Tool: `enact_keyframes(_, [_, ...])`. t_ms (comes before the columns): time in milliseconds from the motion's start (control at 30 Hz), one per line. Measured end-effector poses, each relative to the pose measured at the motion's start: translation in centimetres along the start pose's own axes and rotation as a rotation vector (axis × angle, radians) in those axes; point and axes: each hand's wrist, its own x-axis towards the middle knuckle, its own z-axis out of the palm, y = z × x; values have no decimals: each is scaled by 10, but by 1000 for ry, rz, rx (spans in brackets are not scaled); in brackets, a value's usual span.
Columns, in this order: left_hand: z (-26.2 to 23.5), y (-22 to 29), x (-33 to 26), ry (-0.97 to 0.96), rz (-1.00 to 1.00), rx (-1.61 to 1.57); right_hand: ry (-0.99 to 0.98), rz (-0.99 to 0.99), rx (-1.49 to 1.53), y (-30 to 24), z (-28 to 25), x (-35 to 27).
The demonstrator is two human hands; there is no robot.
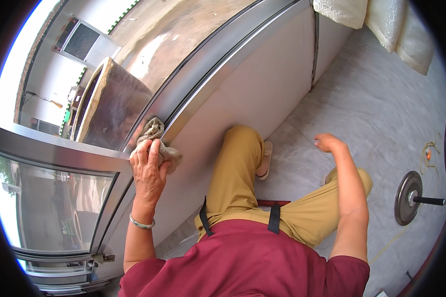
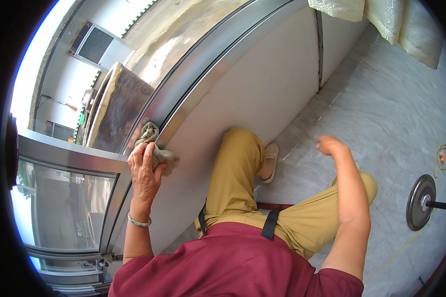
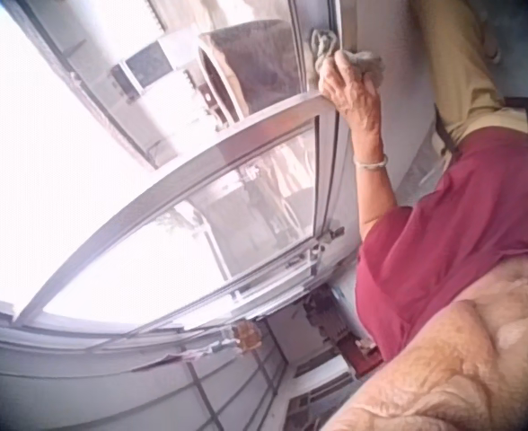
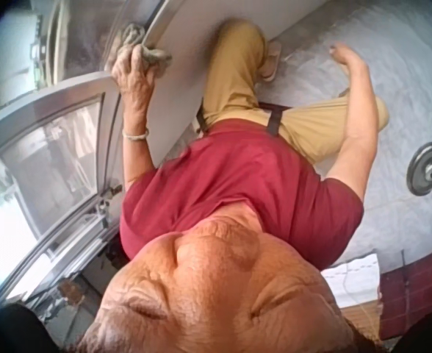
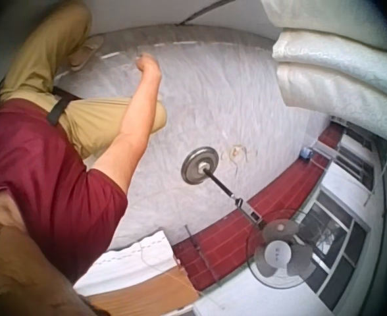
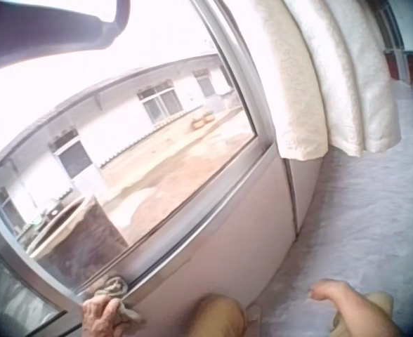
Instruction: The person sits on the floor and wipes the metal frame of a sliding window using a cloth. They clean the horizontal track and the vertical side of the frame, then move to wipe the wall area directly beneath the window.
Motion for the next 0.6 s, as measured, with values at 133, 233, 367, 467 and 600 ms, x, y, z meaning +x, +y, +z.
enact_keyframes(133, [-15,9,1,-44,39,60,10,-22,-32,3,5,4])
enact_keyframes(233, [-23,9,-2,-134,103,111,7,-1,-28,3,7,-5])
enact_keyframes(367, [1,-14,-6,-109,179,218,-21,43,-62,-10,5,-21])
enact_keyframes(467, [15,-14,3,-52,187,288,-32,17,-105,-19,11,-22])
enact_keyframes(600, [15,-13,13,-64,206,274,3,-69,-121,-28,14,-22])
